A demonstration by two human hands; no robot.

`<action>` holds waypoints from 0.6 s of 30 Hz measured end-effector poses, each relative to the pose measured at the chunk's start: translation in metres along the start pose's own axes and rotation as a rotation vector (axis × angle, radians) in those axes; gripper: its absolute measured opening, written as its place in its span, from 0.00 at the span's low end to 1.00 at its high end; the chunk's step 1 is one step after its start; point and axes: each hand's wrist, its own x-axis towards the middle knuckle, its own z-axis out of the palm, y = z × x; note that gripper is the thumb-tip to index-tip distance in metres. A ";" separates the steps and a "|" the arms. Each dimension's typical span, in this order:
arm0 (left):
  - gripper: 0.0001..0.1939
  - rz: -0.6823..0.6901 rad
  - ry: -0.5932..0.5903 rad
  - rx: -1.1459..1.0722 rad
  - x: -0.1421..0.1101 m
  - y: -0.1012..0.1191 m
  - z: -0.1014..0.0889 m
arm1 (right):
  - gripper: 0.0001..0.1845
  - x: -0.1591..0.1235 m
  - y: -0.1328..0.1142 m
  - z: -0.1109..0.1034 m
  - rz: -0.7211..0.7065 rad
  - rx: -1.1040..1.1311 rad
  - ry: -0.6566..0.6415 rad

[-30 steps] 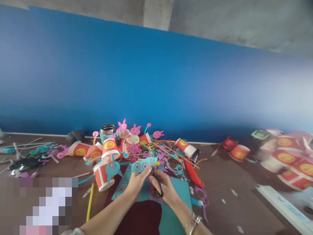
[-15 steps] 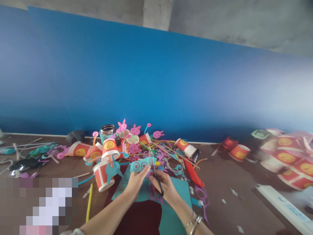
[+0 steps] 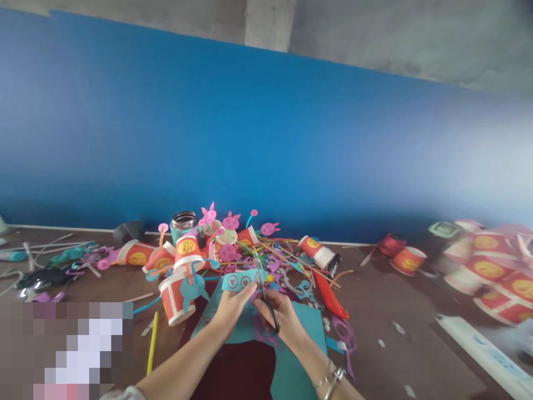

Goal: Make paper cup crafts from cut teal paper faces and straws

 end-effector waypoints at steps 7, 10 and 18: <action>0.13 0.023 0.008 -0.002 0.002 0.001 -0.001 | 0.21 -0.001 -0.003 -0.001 0.020 -0.007 -0.007; 0.13 0.019 0.023 0.016 0.003 -0.001 -0.002 | 0.21 -0.001 -0.004 0.000 0.040 -0.008 0.005; 0.12 0.033 0.053 -0.013 0.006 0.000 -0.004 | 0.21 0.002 -0.002 -0.007 0.099 -0.069 0.001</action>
